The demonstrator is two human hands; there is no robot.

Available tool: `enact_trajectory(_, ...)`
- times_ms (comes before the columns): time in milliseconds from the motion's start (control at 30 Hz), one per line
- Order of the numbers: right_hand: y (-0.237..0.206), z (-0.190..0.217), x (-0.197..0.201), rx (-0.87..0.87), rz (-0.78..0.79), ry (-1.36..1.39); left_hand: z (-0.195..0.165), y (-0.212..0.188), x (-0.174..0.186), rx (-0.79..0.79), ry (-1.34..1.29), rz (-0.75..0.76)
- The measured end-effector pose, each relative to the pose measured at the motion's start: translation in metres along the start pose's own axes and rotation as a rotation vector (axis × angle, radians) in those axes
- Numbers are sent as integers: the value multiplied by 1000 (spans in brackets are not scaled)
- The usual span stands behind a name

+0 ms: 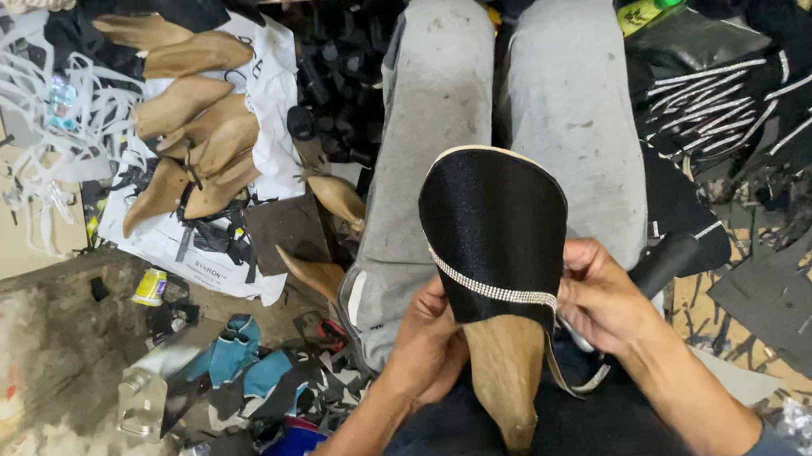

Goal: The person assembles a black slip-on shoe by fitting a wooden shoe last into the upper, then attaching a black sole using pliers to secure the edges. The person repeatedly adjusts the sole and upper to ensure a tight fit.

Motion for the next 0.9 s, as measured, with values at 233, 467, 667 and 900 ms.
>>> enact_trajectory(233,-16,2,-7,5,-112,30,-17,-13,-8,12,102,60)
enact_trajectory(467,-28,1,-14,-4,-35,163,-32,-22,-18,-41,83,2)
enact_trajectory(667,-41,-12,16,29,-104,13,-36,-26,-26,-56,59,95)
enact_trajectory(900,-70,-11,41,222,-88,-282,-34,-27,-18,-91,83,132)
Point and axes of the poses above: each hand's wrist, its own y-axis towards the middle knuckle, its own x-axis out of the back of the hand, z = x × y, the point moved 7 cm from there along y, towards the middle knuckle, and after that the axes turned 4 degrees about -x, right-handed, at the moved point
